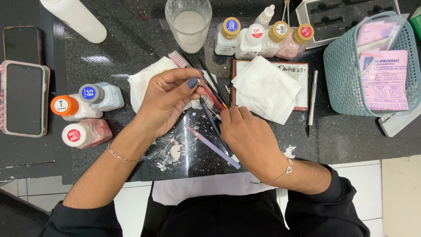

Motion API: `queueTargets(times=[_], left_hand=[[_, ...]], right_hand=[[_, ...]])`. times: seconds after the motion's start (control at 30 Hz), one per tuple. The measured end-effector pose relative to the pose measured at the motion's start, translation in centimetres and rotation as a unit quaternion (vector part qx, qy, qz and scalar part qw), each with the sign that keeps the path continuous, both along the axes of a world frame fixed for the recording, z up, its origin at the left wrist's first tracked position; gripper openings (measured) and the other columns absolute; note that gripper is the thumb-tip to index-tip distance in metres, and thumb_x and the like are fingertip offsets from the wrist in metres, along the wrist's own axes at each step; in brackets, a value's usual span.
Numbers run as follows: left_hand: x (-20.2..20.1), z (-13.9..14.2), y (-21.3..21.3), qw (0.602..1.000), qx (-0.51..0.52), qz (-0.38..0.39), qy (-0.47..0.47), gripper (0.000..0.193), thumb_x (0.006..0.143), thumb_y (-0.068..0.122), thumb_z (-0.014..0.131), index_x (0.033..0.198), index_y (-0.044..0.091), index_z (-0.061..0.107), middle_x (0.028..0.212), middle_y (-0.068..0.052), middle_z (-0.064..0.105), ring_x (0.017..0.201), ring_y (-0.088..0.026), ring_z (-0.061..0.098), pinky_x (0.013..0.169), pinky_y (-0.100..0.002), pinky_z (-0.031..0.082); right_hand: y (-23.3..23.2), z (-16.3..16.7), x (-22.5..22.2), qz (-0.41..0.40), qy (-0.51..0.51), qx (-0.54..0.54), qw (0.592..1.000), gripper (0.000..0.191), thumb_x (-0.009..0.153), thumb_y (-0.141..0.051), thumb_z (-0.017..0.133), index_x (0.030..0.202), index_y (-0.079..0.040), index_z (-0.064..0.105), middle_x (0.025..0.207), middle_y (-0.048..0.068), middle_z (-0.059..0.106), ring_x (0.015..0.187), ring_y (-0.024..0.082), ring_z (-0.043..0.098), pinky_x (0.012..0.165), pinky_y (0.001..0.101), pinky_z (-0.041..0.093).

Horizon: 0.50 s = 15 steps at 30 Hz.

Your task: The person holds a yellow dental stone model of a dental arch and uses a fine brush to apply material onto the teeth on the model. They set the brush down, pick up a small hand tool to work on the model, then use tweezers to place and press a small tooth component onto the model and check its fit by hand.

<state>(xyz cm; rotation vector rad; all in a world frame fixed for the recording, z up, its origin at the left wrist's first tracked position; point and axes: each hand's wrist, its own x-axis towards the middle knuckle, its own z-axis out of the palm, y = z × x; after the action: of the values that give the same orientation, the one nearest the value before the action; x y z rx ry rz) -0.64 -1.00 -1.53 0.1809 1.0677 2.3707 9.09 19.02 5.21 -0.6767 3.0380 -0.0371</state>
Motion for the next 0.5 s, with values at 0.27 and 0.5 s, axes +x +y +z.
queueTargets(times=[0.27, 0.5], left_hand=[[0.7, 0.1, 0.4, 0.999, 0.021, -0.027, -0.010, 0.024, 0.100, 0.003, 0.070, 0.123, -0.004, 0.069, 0.111, -0.013, 0.072, 0.101, -0.018, 0.072, 0.093, -0.030, 0.060], [0.7, -0.3, 0.6, 0.997, 0.058, -0.021, -0.037, 0.016, 0.103, 0.007, 0.070, 0.116, -0.002, 0.070, 0.105, -0.009, 0.070, 0.092, -0.013, 0.067, 0.084, -0.025, 0.056]], right_hand=[[0.2, 0.5, -0.1, -0.025, 0.017, -0.045, 0.999, 0.015, 0.077, -0.006, 0.068, 0.089, 0.000, 0.061, 0.085, 0.012, 0.061, 0.085, 0.027, 0.065, 0.066, 0.0354, 0.056], [2.9, 3.8, -0.5, -0.102, -0.089, -0.360, 0.923, 0.016, 0.085, -0.006, 0.078, 0.095, -0.002, 0.066, 0.085, 0.007, 0.071, 0.074, 0.015, 0.074, 0.064, 0.0282, 0.057]])
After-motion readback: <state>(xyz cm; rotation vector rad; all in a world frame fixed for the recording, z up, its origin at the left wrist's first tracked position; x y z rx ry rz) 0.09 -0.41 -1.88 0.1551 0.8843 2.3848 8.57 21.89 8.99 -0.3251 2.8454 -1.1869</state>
